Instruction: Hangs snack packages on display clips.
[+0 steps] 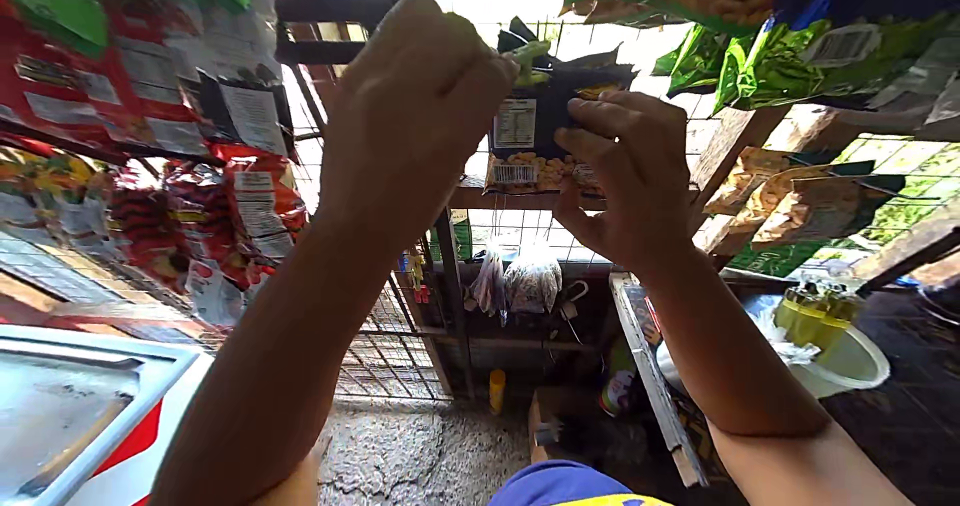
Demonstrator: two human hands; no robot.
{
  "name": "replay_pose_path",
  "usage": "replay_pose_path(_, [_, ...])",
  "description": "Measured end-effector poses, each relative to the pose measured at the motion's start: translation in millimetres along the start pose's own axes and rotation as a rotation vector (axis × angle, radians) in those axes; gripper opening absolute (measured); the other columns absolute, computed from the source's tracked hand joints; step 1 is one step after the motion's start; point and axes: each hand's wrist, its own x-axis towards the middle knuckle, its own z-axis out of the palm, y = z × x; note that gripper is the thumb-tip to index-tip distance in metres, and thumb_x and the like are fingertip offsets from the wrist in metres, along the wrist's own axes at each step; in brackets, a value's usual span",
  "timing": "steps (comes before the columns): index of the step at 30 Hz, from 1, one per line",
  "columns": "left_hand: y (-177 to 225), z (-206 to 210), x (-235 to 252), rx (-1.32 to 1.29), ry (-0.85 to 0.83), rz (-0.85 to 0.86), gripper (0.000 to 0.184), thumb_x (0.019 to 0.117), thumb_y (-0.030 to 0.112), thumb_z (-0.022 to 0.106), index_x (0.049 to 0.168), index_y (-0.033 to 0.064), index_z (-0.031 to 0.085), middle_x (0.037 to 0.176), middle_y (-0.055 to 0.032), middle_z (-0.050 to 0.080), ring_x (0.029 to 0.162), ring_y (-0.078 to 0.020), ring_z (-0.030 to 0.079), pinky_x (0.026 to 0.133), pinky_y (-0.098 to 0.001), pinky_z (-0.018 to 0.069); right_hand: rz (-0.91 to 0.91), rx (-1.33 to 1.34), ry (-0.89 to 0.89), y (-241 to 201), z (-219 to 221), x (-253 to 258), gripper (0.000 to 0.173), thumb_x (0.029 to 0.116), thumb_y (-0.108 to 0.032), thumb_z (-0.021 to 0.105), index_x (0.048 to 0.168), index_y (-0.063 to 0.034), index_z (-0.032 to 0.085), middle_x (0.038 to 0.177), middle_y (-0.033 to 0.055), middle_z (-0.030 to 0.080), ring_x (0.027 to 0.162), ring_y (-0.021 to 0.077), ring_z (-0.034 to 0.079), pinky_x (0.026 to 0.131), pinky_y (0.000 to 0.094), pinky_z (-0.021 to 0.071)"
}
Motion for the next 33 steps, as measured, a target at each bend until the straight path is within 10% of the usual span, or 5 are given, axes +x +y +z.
replay_pose_path(14, [-1.0,7.4,19.2,0.038,-0.178,0.093,0.017,0.1042,0.004,0.055,0.104,-0.0044,0.07,0.096,-0.0227,0.068,0.095,-0.0395,0.067,0.078,-0.0448,0.0531,0.005,-0.003,-0.04,0.4,-2.6,0.1,0.029,0.0957,-0.02,0.061,0.122,-0.0083,0.068,0.131,0.0158,0.067,0.128,0.0365,0.056,0.107,0.0478,0.0418])
replay_pose_path(24, [-4.9,3.6,31.8,0.001,-0.305,0.075,0.025,0.107,0.009,0.05,0.121,-0.0026,0.068,0.119,-0.022,0.069,0.113,-0.0396,0.065,0.096,-0.0453,0.0512,0.004,0.006,-0.045,1.1,-4.8,0.2,0.03,0.0949,-0.021,0.061,0.122,-0.0088,0.068,0.131,0.016,0.067,0.128,0.0372,0.056,0.108,0.0496,0.0414])
replay_pose_path(29, [-16.3,-0.5,20.1,-0.249,-0.149,-0.173,0.035,0.1057,0.027,0.055,0.13,0.0047,0.069,0.124,-0.0157,0.07,0.118,-0.02,0.066,0.102,-0.0341,0.0505,0.091,0.21,0.078,9.2,-13.9,-7.1,0.043,0.1027,-0.039,0.049,0.127,-0.0058,0.063,0.135,0.0182,0.064,0.132,0.0321,0.054,0.111,0.0482,0.0363])
replay_pose_path(33, [-30.8,27.4,-21.8,-0.53,0.015,-0.468,0.033,0.1056,0.015,0.045,0.119,-0.0033,0.068,0.118,-0.014,0.072,0.11,-0.0136,0.067,0.099,-0.0342,0.0527,0.415,0.561,0.265,23.5,-11.1,-19.4,0.047,0.1098,-0.037,0.038,0.125,0.0016,0.058,0.135,0.0097,0.061,0.133,0.0122,0.053,0.112,0.0338,0.0434])
